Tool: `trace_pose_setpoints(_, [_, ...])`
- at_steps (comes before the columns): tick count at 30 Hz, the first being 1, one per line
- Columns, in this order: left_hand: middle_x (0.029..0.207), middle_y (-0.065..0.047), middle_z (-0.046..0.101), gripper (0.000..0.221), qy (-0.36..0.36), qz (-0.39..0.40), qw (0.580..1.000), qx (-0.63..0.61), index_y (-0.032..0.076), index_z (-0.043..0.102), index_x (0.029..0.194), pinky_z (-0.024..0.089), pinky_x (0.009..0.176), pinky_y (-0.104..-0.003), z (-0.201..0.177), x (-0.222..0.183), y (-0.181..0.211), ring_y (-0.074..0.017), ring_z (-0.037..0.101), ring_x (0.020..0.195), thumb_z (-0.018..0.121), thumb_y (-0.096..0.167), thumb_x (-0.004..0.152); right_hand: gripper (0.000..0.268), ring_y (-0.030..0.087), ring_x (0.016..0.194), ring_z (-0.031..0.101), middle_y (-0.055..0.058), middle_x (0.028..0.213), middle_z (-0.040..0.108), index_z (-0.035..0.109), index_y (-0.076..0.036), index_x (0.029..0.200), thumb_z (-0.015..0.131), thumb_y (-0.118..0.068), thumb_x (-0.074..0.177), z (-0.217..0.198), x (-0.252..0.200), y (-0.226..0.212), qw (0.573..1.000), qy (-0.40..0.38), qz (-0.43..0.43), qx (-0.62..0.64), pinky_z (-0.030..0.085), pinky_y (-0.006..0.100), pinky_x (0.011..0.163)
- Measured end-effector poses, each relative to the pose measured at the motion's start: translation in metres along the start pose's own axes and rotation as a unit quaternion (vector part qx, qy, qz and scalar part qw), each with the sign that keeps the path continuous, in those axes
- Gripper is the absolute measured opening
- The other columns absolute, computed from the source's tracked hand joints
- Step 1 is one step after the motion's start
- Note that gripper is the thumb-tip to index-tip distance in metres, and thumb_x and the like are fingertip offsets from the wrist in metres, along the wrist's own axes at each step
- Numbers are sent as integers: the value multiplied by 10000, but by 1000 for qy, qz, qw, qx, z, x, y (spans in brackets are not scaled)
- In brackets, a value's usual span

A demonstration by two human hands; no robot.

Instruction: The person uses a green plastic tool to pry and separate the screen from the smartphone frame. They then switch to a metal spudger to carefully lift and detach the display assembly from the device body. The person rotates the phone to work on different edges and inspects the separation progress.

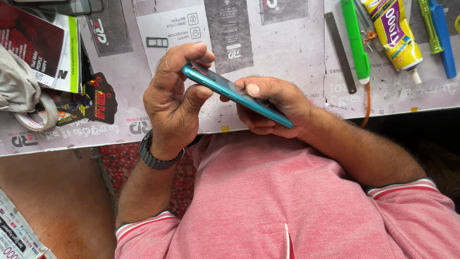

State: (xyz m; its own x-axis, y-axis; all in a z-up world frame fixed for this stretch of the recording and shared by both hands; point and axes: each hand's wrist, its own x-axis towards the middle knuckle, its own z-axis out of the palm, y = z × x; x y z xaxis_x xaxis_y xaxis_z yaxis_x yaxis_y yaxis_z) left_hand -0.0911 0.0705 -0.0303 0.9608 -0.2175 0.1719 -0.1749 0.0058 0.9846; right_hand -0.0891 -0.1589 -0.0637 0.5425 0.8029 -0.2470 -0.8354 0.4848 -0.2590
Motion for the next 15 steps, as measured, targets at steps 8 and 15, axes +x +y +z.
trace_pose_setpoints(8, [1307, -54, 643, 468, 14, -11, 1000, 5, 48, 571, 1436, 533, 1011, -249, 2, 0, -2, -105, 617, 1146, 736, 299, 1076, 503, 85, 454, 401, 95, 688, 569, 585, 54, 1255, 624, -379, 1003, -1, 1, -1, 1000, -1, 17, 15, 350, 250, 416])
trace_pose_setpoints(15, [1268, -59, 674, 460, 1, -63, 998, -32, 47, 547, 1459, 571, 1008, -232, 0, 10, -13, -84, 640, 1099, 687, 318, 1115, 524, 96, 427, 405, 154, 727, 610, 567, 44, 1263, 567, -414, 1010, 2, 1, 2, 998, 64, 17, -20, 344, 258, 388])
